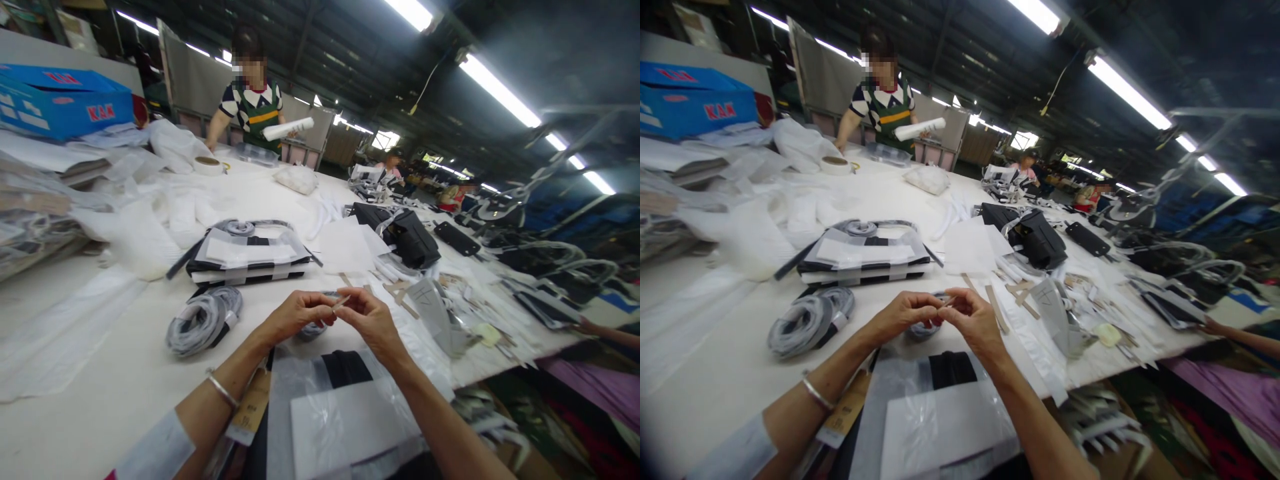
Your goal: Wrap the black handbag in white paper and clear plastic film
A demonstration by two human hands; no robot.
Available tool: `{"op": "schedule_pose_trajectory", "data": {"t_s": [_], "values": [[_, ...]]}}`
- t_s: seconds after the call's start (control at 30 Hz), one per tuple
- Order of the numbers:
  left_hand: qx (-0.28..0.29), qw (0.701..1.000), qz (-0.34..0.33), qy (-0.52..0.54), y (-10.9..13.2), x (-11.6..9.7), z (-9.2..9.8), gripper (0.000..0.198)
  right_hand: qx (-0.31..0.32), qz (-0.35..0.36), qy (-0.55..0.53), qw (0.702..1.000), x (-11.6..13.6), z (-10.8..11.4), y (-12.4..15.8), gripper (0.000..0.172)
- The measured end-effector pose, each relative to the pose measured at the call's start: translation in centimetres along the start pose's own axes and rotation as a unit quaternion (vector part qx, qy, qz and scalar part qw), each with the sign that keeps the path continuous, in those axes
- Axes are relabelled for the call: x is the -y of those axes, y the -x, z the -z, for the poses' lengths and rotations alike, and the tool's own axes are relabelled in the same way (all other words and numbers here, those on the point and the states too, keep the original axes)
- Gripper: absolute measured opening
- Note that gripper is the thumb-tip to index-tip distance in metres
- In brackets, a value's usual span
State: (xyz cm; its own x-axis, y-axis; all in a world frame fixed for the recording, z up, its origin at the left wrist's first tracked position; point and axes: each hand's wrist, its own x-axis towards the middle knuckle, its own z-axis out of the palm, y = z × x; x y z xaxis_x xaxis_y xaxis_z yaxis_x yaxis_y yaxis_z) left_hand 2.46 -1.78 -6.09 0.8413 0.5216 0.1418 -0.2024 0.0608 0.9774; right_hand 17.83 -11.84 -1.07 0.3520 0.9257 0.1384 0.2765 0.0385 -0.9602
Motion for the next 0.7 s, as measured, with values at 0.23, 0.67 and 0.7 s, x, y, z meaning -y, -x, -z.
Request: {"op": "schedule_pose_trajectory", "data": {"t_s": [0.23,0.67,0.7], "values": [[-0.028,0.999,-0.015,-0.034,-0.28,0.46,-0.28,0.034,-0.022,-0.034,-0.007,0.999,0.45,-0.73,0.42,0.033],[-0.021,0.998,0.027,0.051,-0.39,0.79,-0.53,0.047,-0.042,-0.025,-0.016,0.999,0.14,-1.00,0.08,0.043],[-0.021,0.998,0.030,0.054,-0.38,0.79,-0.51,0.048,-0.042,-0.021,-0.009,0.999,0.01,-1.03,0.05,0.044]]}}
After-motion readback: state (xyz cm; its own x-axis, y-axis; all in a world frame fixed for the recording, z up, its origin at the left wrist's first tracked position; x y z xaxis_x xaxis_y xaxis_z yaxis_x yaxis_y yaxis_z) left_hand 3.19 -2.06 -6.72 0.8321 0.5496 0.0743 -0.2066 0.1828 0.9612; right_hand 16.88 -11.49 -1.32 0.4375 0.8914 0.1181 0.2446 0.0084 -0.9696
